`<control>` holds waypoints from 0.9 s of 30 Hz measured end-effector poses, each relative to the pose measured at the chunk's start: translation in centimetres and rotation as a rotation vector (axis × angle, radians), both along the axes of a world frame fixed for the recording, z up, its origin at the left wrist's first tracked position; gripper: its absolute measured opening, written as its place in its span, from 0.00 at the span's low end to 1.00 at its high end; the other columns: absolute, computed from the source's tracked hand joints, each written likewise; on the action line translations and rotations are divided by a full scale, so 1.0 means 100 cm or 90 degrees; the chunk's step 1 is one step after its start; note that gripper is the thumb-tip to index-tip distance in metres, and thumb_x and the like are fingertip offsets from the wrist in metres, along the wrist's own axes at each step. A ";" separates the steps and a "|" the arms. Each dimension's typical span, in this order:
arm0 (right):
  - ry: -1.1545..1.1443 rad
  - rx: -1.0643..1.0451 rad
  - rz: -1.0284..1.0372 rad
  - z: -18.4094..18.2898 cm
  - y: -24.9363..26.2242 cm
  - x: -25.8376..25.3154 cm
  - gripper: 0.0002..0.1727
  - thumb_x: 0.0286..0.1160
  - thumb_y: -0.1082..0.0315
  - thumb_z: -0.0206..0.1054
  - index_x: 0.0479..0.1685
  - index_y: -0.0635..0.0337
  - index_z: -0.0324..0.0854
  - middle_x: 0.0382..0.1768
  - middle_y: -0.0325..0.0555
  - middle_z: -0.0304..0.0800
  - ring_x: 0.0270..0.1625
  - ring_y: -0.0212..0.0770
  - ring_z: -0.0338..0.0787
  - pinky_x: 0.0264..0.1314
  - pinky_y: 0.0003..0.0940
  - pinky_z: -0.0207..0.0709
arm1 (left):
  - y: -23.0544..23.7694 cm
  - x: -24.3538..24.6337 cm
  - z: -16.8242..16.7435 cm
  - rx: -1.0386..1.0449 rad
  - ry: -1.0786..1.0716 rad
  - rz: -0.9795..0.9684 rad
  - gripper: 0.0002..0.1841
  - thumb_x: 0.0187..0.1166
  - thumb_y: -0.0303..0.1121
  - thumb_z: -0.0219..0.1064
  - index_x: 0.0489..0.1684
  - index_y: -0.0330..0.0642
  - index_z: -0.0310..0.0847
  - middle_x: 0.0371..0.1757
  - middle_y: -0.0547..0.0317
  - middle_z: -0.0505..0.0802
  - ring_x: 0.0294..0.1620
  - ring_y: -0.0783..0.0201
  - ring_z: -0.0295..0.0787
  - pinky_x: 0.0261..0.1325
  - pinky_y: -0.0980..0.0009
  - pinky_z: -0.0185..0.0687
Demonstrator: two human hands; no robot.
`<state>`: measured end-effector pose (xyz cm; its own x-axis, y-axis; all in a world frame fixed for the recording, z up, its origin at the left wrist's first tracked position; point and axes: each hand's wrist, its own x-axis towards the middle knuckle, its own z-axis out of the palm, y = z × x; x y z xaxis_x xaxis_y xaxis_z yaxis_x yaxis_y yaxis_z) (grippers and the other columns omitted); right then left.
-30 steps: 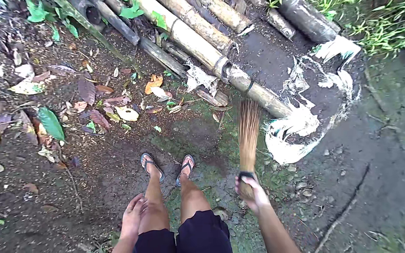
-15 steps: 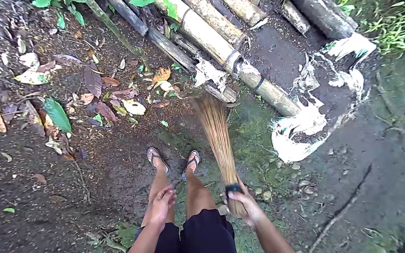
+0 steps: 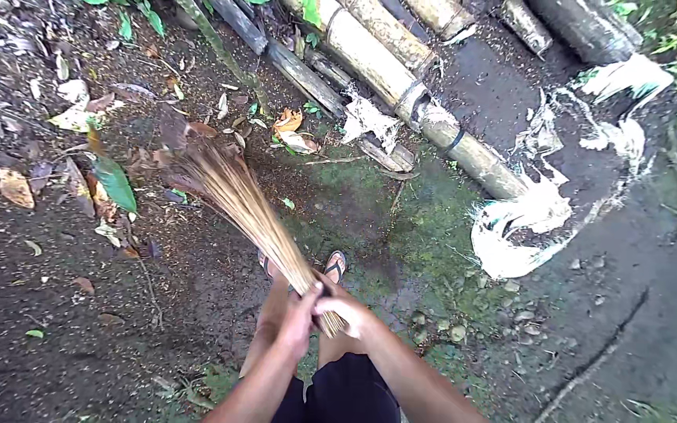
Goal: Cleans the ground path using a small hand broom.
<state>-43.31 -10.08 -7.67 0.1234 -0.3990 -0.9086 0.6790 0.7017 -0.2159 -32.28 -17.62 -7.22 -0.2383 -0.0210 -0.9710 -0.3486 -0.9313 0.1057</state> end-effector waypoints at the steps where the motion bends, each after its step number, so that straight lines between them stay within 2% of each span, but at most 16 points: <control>1: 0.014 0.019 -0.006 0.020 0.018 0.000 0.61 0.49 0.67 0.76 0.94 0.45 0.46 0.68 0.53 0.82 0.57 0.47 0.89 0.56 0.48 0.87 | 0.010 0.001 0.011 0.055 0.038 -0.045 0.24 0.86 0.45 0.64 0.71 0.37 0.72 0.37 0.49 0.90 0.33 0.59 0.88 0.34 0.63 0.85; 4: 0.045 0.122 -0.064 0.066 0.064 0.008 0.68 0.47 0.68 0.81 0.94 0.42 0.34 0.46 0.56 0.88 0.38 0.51 0.93 0.39 0.50 0.90 | 0.046 -0.003 0.025 0.235 0.115 -0.109 0.22 0.82 0.46 0.66 0.68 0.44 0.75 0.38 0.50 0.91 0.34 0.58 0.90 0.34 0.63 0.86; 5: 0.078 0.161 -0.085 0.070 0.073 0.013 0.68 0.46 0.70 0.81 0.94 0.42 0.35 0.43 0.58 0.88 0.35 0.52 0.93 0.37 0.50 0.90 | 0.056 -0.007 0.022 0.291 0.127 -0.092 0.22 0.82 0.46 0.66 0.68 0.44 0.75 0.41 0.49 0.92 0.38 0.57 0.91 0.40 0.59 0.88; 6: 0.123 0.199 -0.093 0.067 0.076 0.018 0.66 0.45 0.71 0.79 0.94 0.45 0.38 0.45 0.59 0.88 0.37 0.52 0.93 0.38 0.51 0.91 | 0.064 -0.009 0.016 0.326 0.118 -0.058 0.20 0.82 0.44 0.67 0.65 0.42 0.77 0.43 0.48 0.93 0.42 0.55 0.92 0.46 0.56 0.89; 7: 0.162 0.224 -0.078 0.057 0.072 0.025 0.64 0.45 0.70 0.78 0.93 0.47 0.42 0.51 0.57 0.88 0.43 0.51 0.94 0.44 0.51 0.91 | 0.064 -0.010 0.008 0.338 0.089 -0.022 0.18 0.82 0.42 0.67 0.61 0.40 0.80 0.43 0.48 0.93 0.44 0.55 0.92 0.49 0.54 0.89; 8: 0.181 0.234 -0.053 0.042 0.065 0.034 0.60 0.46 0.69 0.79 0.91 0.50 0.48 0.58 0.56 0.87 0.51 0.49 0.93 0.51 0.51 0.90 | 0.058 -0.005 -0.001 0.331 0.051 0.015 0.15 0.81 0.39 0.67 0.57 0.39 0.82 0.42 0.48 0.93 0.43 0.55 0.92 0.49 0.54 0.88; 9: 0.182 0.233 -0.015 0.022 0.051 0.044 0.55 0.46 0.67 0.79 0.87 0.53 0.57 0.59 0.55 0.87 0.55 0.49 0.92 0.56 0.51 0.89 | 0.048 0.006 -0.013 0.306 0.011 0.057 0.14 0.80 0.37 0.66 0.55 0.38 0.82 0.41 0.48 0.93 0.41 0.56 0.92 0.46 0.54 0.89; 11: 0.107 0.175 0.088 -0.018 0.006 0.070 0.44 0.57 0.68 0.78 0.81 0.59 0.64 0.60 0.58 0.86 0.59 0.49 0.89 0.62 0.51 0.85 | 0.016 0.043 -0.037 0.220 -0.054 0.183 0.12 0.81 0.34 0.63 0.54 0.37 0.82 0.39 0.46 0.93 0.38 0.55 0.92 0.41 0.55 0.89; 14: -0.011 0.014 0.196 -0.064 -0.066 0.110 0.43 0.64 0.73 0.74 0.84 0.62 0.59 0.64 0.61 0.84 0.63 0.50 0.87 0.68 0.51 0.81 | -0.036 0.093 -0.056 0.087 -0.116 0.293 0.12 0.84 0.37 0.56 0.51 0.39 0.79 0.35 0.49 0.92 0.34 0.57 0.92 0.37 0.57 0.90; 17: -0.051 -0.059 0.206 -0.078 -0.092 0.109 0.52 0.61 0.75 0.72 0.93 0.55 0.49 0.72 0.62 0.78 0.69 0.51 0.84 0.70 0.52 0.79 | -0.059 0.090 -0.054 -0.015 -0.192 0.280 0.10 0.85 0.38 0.59 0.48 0.41 0.80 0.32 0.55 0.90 0.32 0.62 0.91 0.35 0.62 0.89; 19: -0.037 -0.090 0.191 -0.065 -0.085 0.095 0.59 0.54 0.78 0.73 0.95 0.52 0.45 0.77 0.62 0.74 0.72 0.52 0.82 0.72 0.52 0.79 | -0.053 0.079 -0.038 -0.057 -0.198 0.234 0.14 0.86 0.39 0.61 0.58 0.38 0.78 0.37 0.50 0.91 0.35 0.60 0.91 0.37 0.61 0.89; 21: 0.006 -0.100 0.168 -0.036 -0.065 0.082 0.64 0.49 0.79 0.75 0.97 0.51 0.41 0.80 0.60 0.72 0.76 0.50 0.80 0.76 0.50 0.77 | -0.038 0.071 -0.013 -0.059 -0.138 0.182 0.20 0.87 0.37 0.61 0.71 0.35 0.71 0.43 0.45 0.92 0.40 0.56 0.93 0.41 0.58 0.90; 22: 0.042 -0.087 0.143 -0.017 -0.050 0.078 0.65 0.48 0.79 0.75 0.97 0.53 0.40 0.81 0.59 0.72 0.77 0.48 0.79 0.77 0.49 0.76 | -0.028 0.069 -0.001 -0.043 -0.093 0.165 0.21 0.85 0.35 0.62 0.73 0.35 0.69 0.45 0.44 0.92 0.42 0.55 0.93 0.43 0.57 0.91; 25: 0.193 0.028 0.043 0.026 -0.004 0.076 0.68 0.42 0.74 0.80 0.96 0.55 0.40 0.75 0.56 0.78 0.69 0.42 0.86 0.70 0.43 0.83 | -0.004 0.052 0.017 0.084 0.018 0.110 0.21 0.80 0.30 0.66 0.69 0.34 0.72 0.44 0.45 0.92 0.43 0.55 0.92 0.48 0.57 0.90; 27: 0.267 0.120 -0.012 0.025 0.014 0.071 0.72 0.38 0.70 0.81 0.96 0.54 0.37 0.72 0.56 0.79 0.66 0.42 0.87 0.66 0.43 0.85 | 0.008 0.033 0.003 0.179 0.052 0.070 0.17 0.79 0.31 0.67 0.62 0.35 0.77 0.43 0.46 0.92 0.43 0.56 0.91 0.49 0.58 0.89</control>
